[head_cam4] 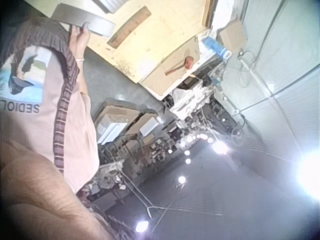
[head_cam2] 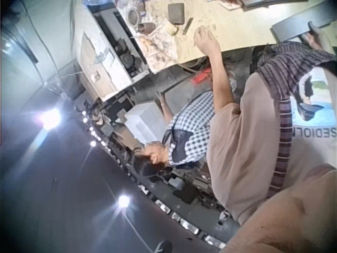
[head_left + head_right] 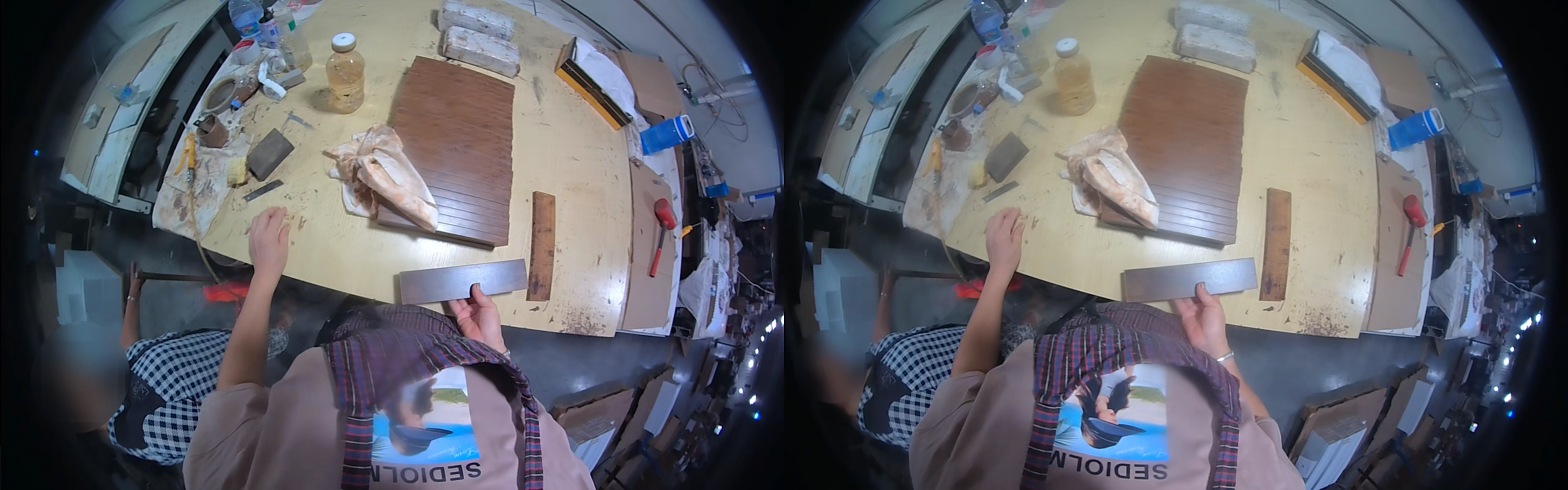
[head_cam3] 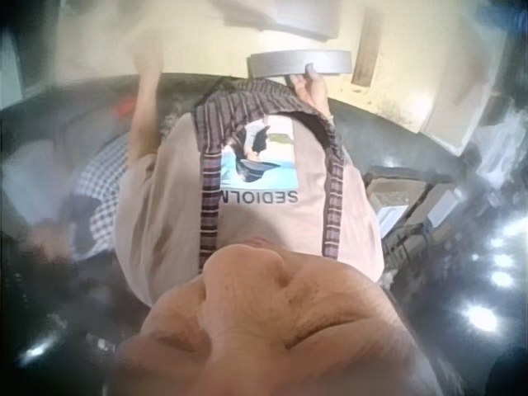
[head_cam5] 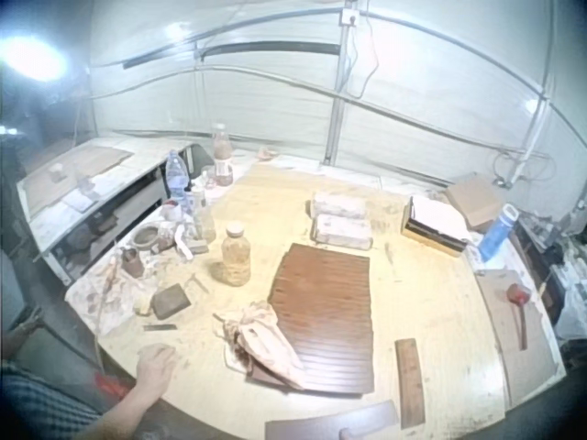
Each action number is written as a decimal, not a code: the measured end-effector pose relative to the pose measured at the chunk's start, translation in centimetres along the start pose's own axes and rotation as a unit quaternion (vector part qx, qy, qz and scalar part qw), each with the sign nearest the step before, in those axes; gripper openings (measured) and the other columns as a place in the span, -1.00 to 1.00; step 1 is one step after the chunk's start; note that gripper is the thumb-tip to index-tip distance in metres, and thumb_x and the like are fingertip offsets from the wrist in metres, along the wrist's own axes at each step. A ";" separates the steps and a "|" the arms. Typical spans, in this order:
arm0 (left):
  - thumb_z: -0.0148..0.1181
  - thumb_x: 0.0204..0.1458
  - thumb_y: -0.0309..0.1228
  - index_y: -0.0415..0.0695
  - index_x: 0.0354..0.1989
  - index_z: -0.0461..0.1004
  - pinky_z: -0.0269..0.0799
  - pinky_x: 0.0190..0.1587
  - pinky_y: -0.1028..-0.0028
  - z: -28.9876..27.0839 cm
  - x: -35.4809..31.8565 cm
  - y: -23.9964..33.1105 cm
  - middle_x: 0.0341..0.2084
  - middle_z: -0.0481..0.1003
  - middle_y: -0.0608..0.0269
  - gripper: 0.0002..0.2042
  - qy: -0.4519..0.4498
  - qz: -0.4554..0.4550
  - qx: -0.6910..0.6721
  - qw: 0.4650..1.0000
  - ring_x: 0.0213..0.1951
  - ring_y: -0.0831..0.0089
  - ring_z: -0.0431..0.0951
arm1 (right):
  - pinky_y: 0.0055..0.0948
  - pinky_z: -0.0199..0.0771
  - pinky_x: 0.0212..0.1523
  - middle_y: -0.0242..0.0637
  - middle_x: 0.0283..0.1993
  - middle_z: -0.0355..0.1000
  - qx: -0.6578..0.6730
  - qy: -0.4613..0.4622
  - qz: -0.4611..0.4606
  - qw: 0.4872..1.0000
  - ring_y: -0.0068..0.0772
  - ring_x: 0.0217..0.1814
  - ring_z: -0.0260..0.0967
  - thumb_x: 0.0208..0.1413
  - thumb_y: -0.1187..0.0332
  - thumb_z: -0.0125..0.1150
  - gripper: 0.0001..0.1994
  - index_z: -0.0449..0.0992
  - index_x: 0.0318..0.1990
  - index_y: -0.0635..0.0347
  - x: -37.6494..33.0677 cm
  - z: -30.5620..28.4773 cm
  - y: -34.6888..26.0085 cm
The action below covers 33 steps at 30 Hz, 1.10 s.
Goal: The person pours a liquid onto a cloth, wipes a large wooden board, and then uses a sponge and the cloth to apply a substance to several smaller wooden planks.
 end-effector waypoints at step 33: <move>0.25 -0.10 -0.53 -0.12 -0.10 0.45 0.29 0.00 0.19 -0.3 -10.6 12.4 -0.15 0.42 0.16 -0.68 -0.103 0.163 -0.036 0.981 -0.06 0.12 0.41 | -0.19 0.28 0.00 -0.23 -0.24 0.32 -0.724 -0.219 -0.510 0.409 -0.12 -0.10 0.26 -0.07 0.21 0.32 -0.75 0.48 -0.31 0.12 -1.0 9.3 1.7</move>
Point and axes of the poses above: each hand's wrist, its own x-axis towards the middle knuckle, its own z-axis out of the palm, y = z × x, the point moved 7 cm from there along x, towards the middle knuckle
